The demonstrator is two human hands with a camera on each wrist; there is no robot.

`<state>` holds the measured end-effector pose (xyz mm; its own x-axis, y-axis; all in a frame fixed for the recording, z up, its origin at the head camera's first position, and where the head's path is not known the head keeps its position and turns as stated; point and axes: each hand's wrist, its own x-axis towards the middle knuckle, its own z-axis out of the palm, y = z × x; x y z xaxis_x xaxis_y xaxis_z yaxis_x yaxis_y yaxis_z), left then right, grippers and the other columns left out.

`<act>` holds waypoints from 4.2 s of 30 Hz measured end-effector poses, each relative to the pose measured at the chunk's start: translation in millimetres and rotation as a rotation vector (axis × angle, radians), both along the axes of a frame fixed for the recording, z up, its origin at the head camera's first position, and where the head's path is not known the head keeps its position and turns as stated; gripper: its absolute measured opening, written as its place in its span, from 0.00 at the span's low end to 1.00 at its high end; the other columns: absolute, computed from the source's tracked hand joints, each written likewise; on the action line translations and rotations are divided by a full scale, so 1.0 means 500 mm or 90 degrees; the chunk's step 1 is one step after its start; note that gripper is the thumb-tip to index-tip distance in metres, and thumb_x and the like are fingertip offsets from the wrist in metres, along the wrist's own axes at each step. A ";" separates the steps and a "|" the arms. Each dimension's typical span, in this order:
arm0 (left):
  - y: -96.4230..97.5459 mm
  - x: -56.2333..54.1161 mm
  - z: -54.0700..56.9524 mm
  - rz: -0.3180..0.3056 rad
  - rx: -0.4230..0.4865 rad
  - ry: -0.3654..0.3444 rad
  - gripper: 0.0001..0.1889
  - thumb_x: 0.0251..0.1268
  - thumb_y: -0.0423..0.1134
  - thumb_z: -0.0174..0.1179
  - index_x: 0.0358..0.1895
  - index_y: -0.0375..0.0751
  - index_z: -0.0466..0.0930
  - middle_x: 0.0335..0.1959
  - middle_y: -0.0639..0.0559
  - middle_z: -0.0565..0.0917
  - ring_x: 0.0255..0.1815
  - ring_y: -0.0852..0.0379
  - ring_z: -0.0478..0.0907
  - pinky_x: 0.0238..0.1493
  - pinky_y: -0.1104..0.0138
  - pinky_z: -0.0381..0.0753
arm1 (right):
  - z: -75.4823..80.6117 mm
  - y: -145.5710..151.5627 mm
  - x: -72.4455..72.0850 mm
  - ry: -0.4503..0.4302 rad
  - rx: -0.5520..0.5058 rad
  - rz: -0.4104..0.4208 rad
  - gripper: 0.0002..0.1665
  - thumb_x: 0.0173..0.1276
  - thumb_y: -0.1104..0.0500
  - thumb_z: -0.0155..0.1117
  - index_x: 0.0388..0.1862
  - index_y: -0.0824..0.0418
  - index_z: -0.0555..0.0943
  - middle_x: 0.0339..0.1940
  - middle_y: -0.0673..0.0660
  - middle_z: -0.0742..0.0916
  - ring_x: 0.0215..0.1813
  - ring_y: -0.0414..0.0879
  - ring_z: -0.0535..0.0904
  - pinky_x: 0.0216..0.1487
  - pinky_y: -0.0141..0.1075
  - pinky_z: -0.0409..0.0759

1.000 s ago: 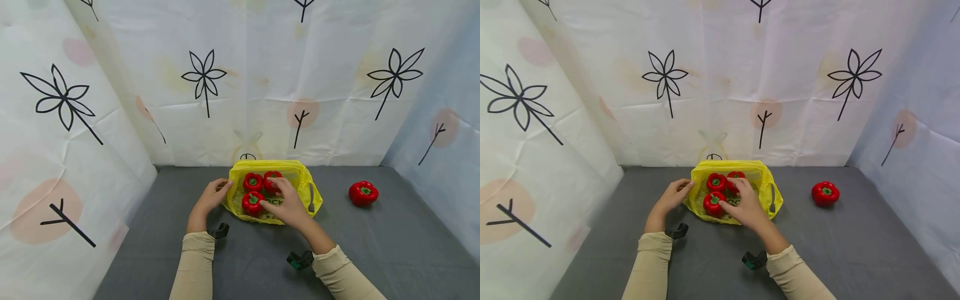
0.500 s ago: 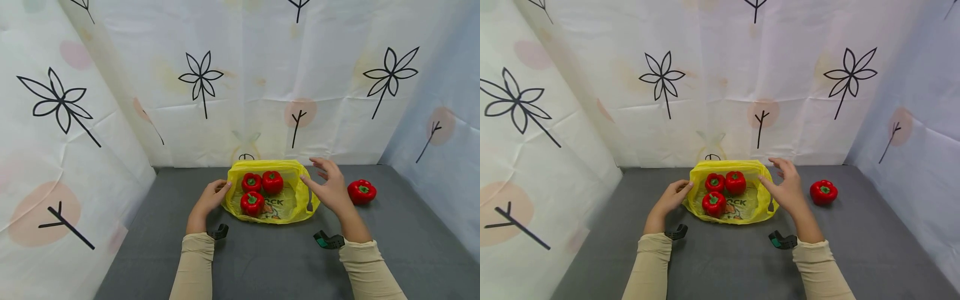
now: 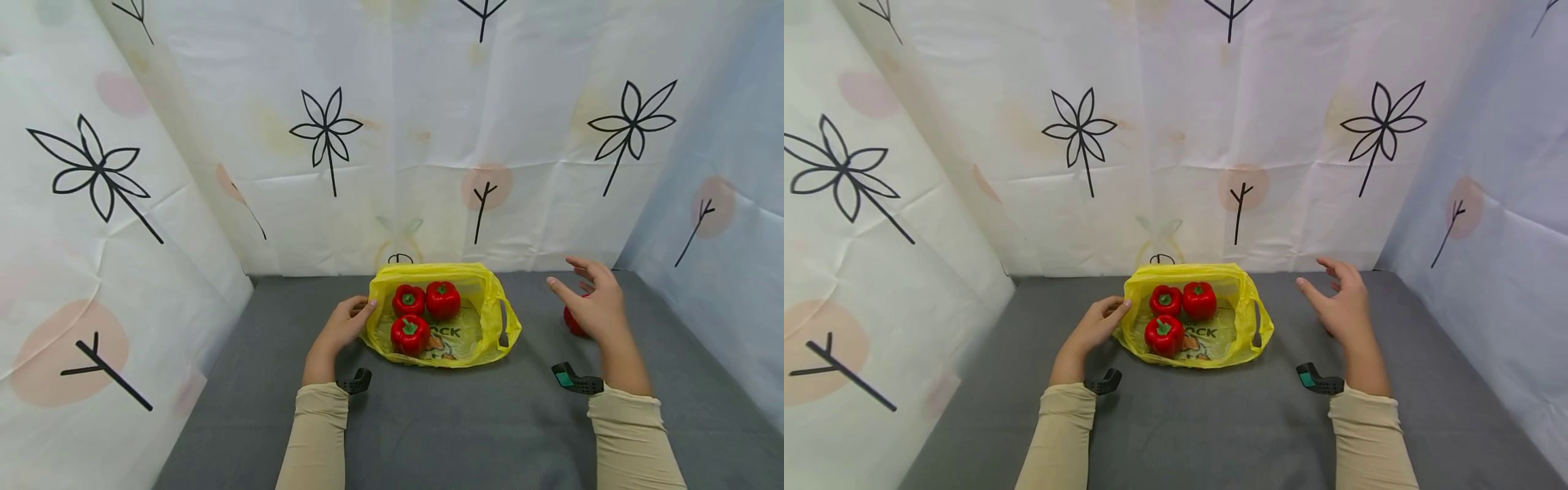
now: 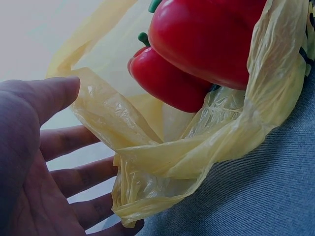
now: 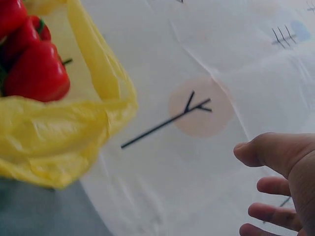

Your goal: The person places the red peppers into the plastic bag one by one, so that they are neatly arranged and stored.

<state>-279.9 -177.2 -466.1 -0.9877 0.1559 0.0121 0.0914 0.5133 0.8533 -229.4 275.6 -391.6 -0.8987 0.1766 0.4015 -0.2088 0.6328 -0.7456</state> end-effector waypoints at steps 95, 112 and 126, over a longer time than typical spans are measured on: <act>0.001 0.004 0.002 0.004 0.002 -0.001 0.30 0.82 0.63 0.53 0.72 0.44 0.78 0.71 0.41 0.80 0.73 0.38 0.77 0.70 0.41 0.79 | 0.026 -0.024 0.026 -0.046 0.014 0.051 0.51 0.71 0.48 0.77 0.85 0.59 0.63 0.78 0.72 0.72 0.68 0.75 0.75 0.41 0.13 0.71; -0.002 0.003 -0.001 0.001 0.005 -0.004 0.31 0.83 0.62 0.53 0.73 0.43 0.77 0.71 0.40 0.79 0.73 0.38 0.76 0.69 0.41 0.80 | 0.000 -0.116 0.011 0.003 0.042 0.191 0.47 0.65 0.56 0.82 0.80 0.57 0.71 0.71 0.65 0.79 0.67 0.62 0.80 0.54 0.12 0.71; -0.004 0.002 0.000 0.004 -0.004 -0.008 0.32 0.82 0.62 0.54 0.73 0.42 0.77 0.72 0.39 0.79 0.74 0.36 0.75 0.70 0.41 0.79 | -0.048 -0.200 -0.001 -0.005 0.091 0.274 0.46 0.63 0.55 0.84 0.77 0.60 0.74 0.69 0.62 0.81 0.66 0.60 0.80 0.56 0.56 0.89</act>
<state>-279.1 -179.1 -465.9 -0.9887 0.1500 -0.0014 0.0776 0.5191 0.8512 -230.0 175.4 -415.7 -0.8812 -0.2702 0.3878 -0.4701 0.5867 -0.6594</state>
